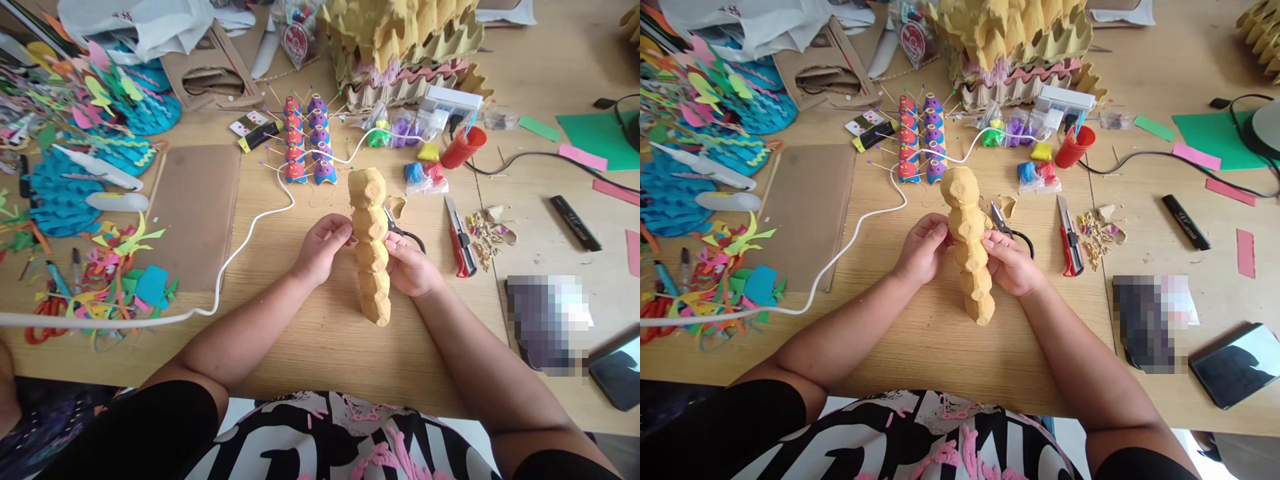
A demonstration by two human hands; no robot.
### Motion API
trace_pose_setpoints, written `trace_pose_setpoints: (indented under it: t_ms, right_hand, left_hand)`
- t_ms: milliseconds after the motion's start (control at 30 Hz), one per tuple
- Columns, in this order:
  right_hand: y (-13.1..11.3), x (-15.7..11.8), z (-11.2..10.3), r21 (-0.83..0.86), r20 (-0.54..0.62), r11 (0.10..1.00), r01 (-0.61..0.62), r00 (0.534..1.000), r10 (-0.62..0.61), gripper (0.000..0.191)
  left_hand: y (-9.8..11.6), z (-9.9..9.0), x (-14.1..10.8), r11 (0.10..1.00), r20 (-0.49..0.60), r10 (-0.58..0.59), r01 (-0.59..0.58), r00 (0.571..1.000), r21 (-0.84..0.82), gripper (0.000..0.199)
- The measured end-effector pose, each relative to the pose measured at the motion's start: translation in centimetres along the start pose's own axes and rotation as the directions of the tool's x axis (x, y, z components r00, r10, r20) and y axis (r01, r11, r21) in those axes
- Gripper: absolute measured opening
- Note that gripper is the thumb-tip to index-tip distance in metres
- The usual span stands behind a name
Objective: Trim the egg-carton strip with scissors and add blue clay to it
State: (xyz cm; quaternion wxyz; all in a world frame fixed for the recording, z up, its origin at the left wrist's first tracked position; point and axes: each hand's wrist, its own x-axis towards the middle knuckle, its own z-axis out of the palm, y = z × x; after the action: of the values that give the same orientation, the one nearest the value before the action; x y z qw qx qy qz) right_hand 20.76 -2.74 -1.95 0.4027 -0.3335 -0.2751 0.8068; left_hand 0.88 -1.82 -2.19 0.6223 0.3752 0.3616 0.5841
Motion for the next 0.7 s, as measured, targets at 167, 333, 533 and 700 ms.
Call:
trace_pose_setpoints:
  t_ms: [167,333,533,700]
  right_hand:
    - [0.00,0.10,-0.07,-0.019,0.002,1.000,0.003,1.000,-0.003,0.039]
    - [-0.04,0.15,0.07,0.004,0.010,1.000,-0.002,1.000,0.002,0.041]
    - [-0.10,0.16,0.12,-0.024,0.010,1.000,0.013,1.000,-0.013,0.035]
    - [-0.14,0.18,0.12,0.004,0.016,1.000,0.001,1.000,-0.001,0.039]
  left_hand:
    - [0.10,0.09,0.06,1.000,-0.016,-0.008,0.008,1.000,-0.003,0.050]
    - [0.05,0.02,0.06,1.000,-0.017,0.002,-0.002,1.000,0.005,0.049]
    - [-0.01,-0.03,0.08,0.999,-0.041,0.024,-0.023,0.999,0.039,0.047]
    - [0.11,0.06,0.12,0.999,-0.070,0.015,-0.011,0.997,0.046,0.048]
